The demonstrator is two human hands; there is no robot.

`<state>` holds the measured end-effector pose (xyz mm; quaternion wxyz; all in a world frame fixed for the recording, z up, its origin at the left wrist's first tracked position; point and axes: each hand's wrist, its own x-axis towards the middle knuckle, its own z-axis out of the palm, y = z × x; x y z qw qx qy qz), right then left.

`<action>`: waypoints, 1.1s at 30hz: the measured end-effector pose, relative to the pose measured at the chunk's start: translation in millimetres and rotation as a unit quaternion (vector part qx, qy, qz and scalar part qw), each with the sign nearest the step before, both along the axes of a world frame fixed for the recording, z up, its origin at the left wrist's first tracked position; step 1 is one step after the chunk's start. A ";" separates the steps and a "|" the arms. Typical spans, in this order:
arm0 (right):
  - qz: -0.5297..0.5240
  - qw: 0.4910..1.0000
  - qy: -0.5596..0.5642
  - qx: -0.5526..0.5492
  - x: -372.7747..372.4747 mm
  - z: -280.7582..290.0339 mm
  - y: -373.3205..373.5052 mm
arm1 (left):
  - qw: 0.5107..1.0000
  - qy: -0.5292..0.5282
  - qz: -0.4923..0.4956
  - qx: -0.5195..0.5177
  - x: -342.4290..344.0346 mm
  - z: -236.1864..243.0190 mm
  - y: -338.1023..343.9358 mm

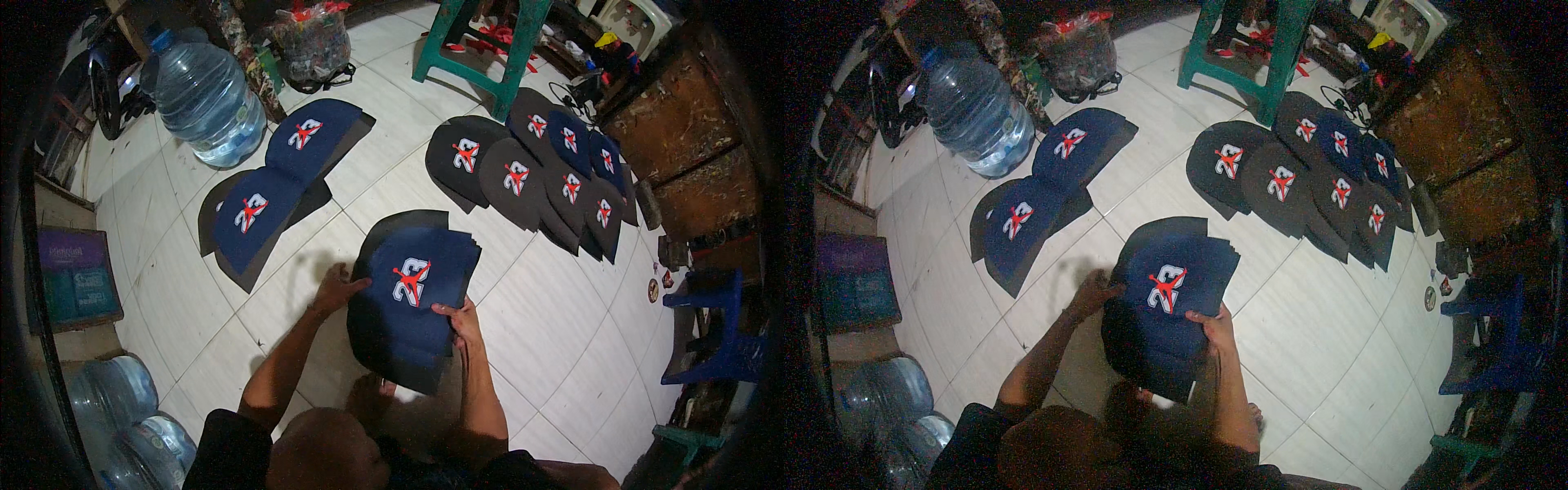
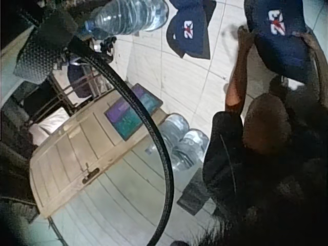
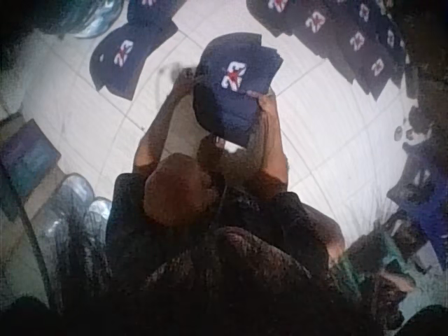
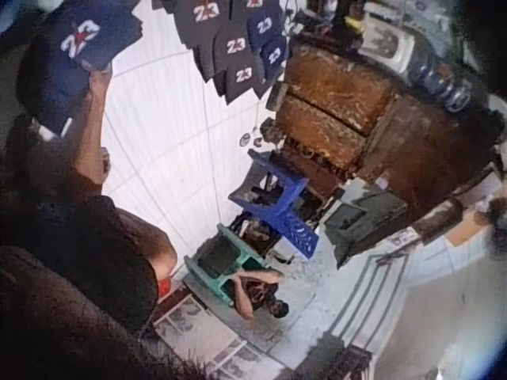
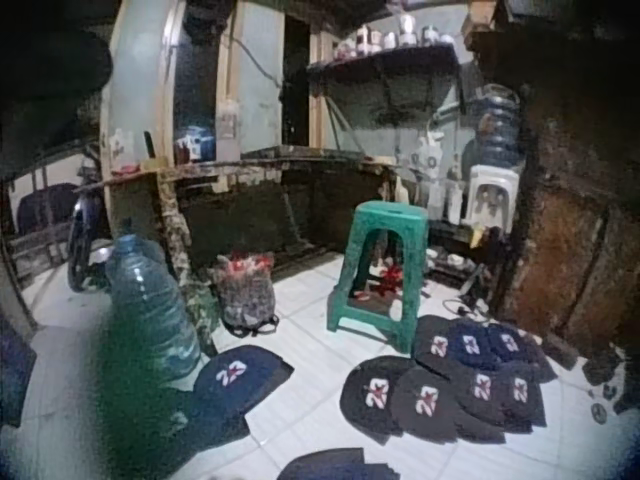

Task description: The person operates a manual screen printing press to apply a design onto a dark blue baseball cap. After printing, the person sits on the floor and organizes a large batch of finished caps, stacking them by color and smoothing the printed logos.

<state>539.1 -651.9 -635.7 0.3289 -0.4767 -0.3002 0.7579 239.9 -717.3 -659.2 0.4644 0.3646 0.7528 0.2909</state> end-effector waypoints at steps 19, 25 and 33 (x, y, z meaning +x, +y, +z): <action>0.454 0.661 -0.433 0.412 -37.7 142.8 47.6 | 0.753 0.444 -0.368 0.317 80.1 210.7 51.7; 0.452 0.573 -0.455 0.511 -61.7 160.3 53.7 | 0.673 0.506 -0.298 0.449 39.6 137.2 51.1; 0.404 0.511 -0.541 0.532 -53.3 170.2 38.6 | 0.674 0.571 -0.295 0.364 28.3 173.4 38.7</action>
